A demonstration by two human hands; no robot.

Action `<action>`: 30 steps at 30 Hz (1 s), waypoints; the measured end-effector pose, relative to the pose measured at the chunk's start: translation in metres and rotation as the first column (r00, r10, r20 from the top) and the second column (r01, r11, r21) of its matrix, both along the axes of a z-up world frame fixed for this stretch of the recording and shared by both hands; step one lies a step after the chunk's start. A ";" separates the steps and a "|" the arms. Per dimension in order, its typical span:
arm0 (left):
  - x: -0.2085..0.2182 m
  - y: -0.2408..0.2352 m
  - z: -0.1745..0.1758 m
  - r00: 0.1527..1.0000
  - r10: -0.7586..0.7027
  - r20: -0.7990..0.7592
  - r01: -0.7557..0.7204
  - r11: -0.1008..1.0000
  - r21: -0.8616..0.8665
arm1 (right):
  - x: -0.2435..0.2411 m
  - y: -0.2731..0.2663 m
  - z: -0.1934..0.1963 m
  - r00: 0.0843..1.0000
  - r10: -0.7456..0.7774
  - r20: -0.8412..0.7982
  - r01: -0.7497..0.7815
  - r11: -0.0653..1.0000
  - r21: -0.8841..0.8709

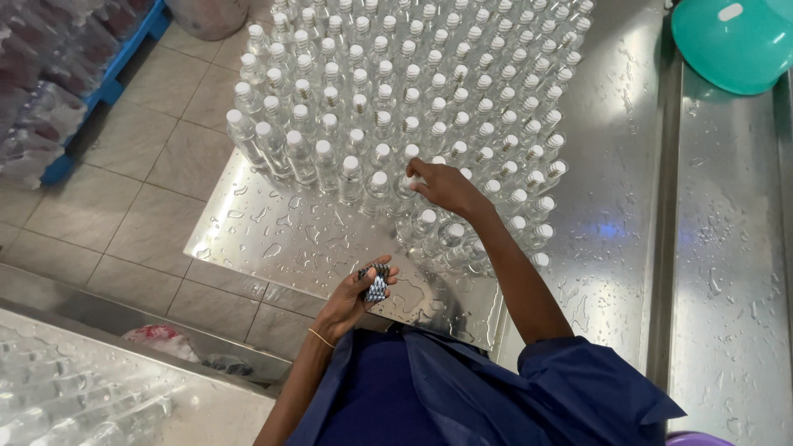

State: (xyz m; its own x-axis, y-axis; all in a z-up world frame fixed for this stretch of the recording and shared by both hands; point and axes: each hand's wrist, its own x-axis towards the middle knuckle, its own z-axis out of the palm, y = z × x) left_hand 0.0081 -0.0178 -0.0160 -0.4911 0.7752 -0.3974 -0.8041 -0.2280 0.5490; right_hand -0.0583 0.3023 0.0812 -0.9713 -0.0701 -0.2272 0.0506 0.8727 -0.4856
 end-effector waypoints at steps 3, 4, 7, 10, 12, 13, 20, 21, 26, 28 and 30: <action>0.010 0.001 0.003 0.999 0.032 0.008 -0.032 0.999 -0.018 | 0.006 -0.009 0.013 0.998 0.019 0.054 -0.021 0.999 0.036; 0.014 0.001 0.004 0.999 0.040 0.009 -0.039 0.999 -0.021 | 0.005 -0.010 0.016 0.998 0.026 0.056 -0.028 0.999 0.033; 0.023 0.004 0.010 0.998 0.059 0.014 -0.058 0.997 -0.050 | 0.002 -0.012 0.023 0.997 0.045 0.061 -0.046 0.999 0.016; 0.033 0.006 0.022 0.997 0.078 0.012 -0.077 0.994 -0.075 | 0.001 -0.012 0.021 0.997 0.073 0.034 -0.075 0.996 0.040; 0.037 0.007 0.025 0.996 0.084 0.014 -0.082 0.992 -0.097 | 0.000 -0.009 0.015 0.997 0.074 -0.007 -0.074 0.996 0.051; 0.039 0.007 0.023 0.996 0.086 0.016 -0.084 0.991 -0.101 | 0.000 -0.008 0.012 0.997 0.076 -0.005 -0.076 0.996 0.048; 0.030 0.004 0.033 0.995 0.101 0.019 -0.099 0.991 -0.092 | 0.032 -0.021 0.002 0.976 -0.001 -0.218 -0.019 0.996 -0.088; 0.025 0.005 0.037 0.995 0.100 0.019 -0.098 0.991 -0.091 | 0.043 -0.026 -0.002 0.952 -0.076 -0.298 -0.016 0.955 -0.296; -0.004 0.010 0.005 0.999 0.037 0.038 -0.034 0.995 -0.090 | 0.087 -0.088 0.005 0.988 -0.004 -0.152 -0.093 0.774 -0.627; -0.016 0.007 -0.014 0.999 -0.004 0.041 0.008 0.997 -0.082 | 0.089 -0.101 -0.010 0.992 -0.019 -0.127 -0.074 0.730 -0.680; -0.029 0.000 -0.008 0.997 -0.081 0.006 0.082 0.994 -0.075 | 0.084 -0.105 -0.024 0.988 -0.118 -0.097 0.007 0.669 -0.743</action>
State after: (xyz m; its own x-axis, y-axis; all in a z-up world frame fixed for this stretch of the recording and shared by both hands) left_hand -0.0205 -0.0179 -0.0235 -0.4261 0.7806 -0.4573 -0.8201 -0.1199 0.5595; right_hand 0.0255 0.1968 0.0569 -0.9950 -0.0995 -0.0045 -0.0178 0.2214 -0.9750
